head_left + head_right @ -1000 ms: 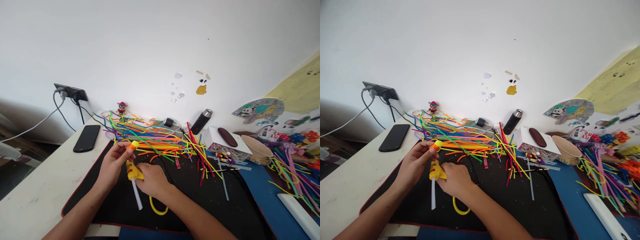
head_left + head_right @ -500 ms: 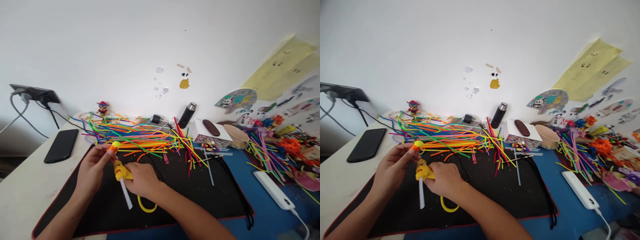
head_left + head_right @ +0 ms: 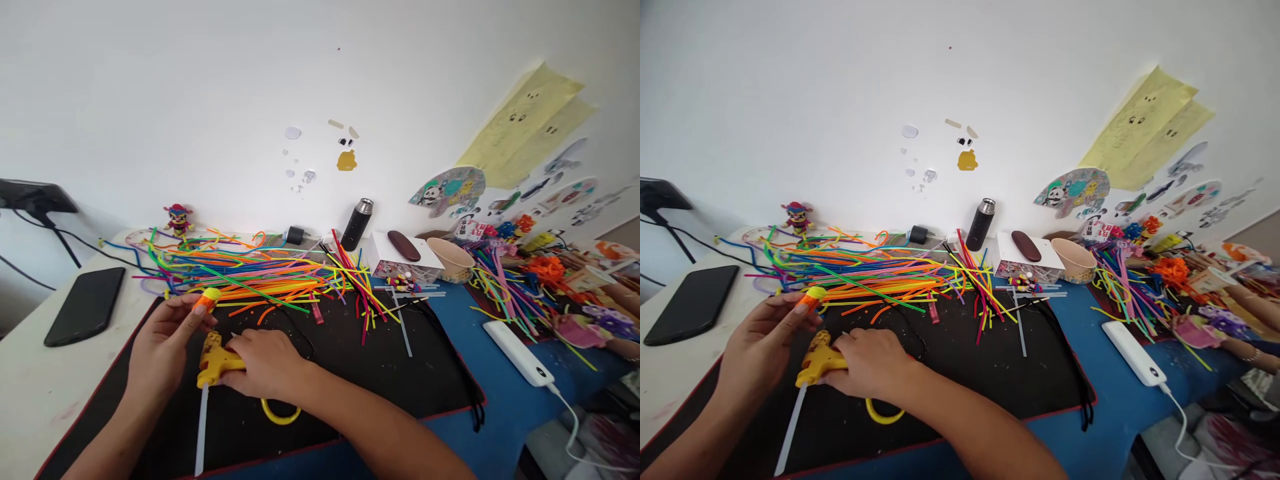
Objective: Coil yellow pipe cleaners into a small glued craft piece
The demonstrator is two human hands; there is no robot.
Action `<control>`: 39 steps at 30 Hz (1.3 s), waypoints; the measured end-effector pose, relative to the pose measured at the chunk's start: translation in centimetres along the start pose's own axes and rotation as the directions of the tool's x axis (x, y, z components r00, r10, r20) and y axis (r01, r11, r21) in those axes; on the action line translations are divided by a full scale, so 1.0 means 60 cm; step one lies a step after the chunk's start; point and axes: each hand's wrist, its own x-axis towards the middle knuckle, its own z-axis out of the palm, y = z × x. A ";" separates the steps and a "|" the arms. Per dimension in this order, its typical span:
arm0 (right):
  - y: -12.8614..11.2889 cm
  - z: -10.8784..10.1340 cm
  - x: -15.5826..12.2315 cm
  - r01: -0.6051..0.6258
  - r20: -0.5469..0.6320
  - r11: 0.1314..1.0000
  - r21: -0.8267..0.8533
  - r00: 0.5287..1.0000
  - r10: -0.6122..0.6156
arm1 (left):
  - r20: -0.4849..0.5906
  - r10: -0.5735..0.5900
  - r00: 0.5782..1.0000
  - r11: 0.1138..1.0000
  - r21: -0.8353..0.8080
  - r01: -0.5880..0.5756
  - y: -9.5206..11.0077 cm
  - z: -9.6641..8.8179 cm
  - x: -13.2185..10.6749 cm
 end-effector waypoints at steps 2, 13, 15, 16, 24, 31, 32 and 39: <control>-0.001 -0.002 0.001 0.037 0.019 0.999 -0.012 0.999 -0.037 | 0.003 -0.005 1.000 1.000 0.006 0.005 -0.002 0.000 0.001; 0.096 -0.078 -0.050 -0.220 -0.204 0.963 0.156 0.947 0.249 | -0.032 0.007 0.999 0.998 0.056 -0.006 0.011 0.002 -0.002; 0.138 -0.098 -0.075 -0.324 -0.264 0.930 0.175 0.894 0.362 | -0.025 0.013 1.000 0.998 0.068 -0.012 0.010 0.001 -0.002; 0.160 -0.107 -0.088 -0.368 -0.282 0.914 0.172 0.870 0.403 | -0.018 0.013 1.000 0.997 0.074 -0.012 0.008 0.001 -0.001; 0.289 -0.159 -0.169 -0.636 -0.386 0.772 -0.005 0.713 0.585 | 0.036 -0.006 0.999 1.000 0.025 0.005 0.004 0.012 0.000; 0.334 -0.145 -0.187 -0.730 -0.353 0.670 -0.137 0.668 0.655 | 0.101 0.001 0.995 1.000 0.012 -0.003 0.004 0.034 -0.008; 0.337 -0.143 -0.187 -0.731 -0.343 0.665 -0.156 0.671 0.657 | 0.109 0.006 0.994 1.000 0.015 -0.007 0.004 0.036 -0.009; 0.344 -0.137 -0.190 -0.747 -0.272 0.646 -0.160 0.662 0.698 | 0.126 -0.003 0.992 1.000 0.018 0.001 0.009 0.046 -0.017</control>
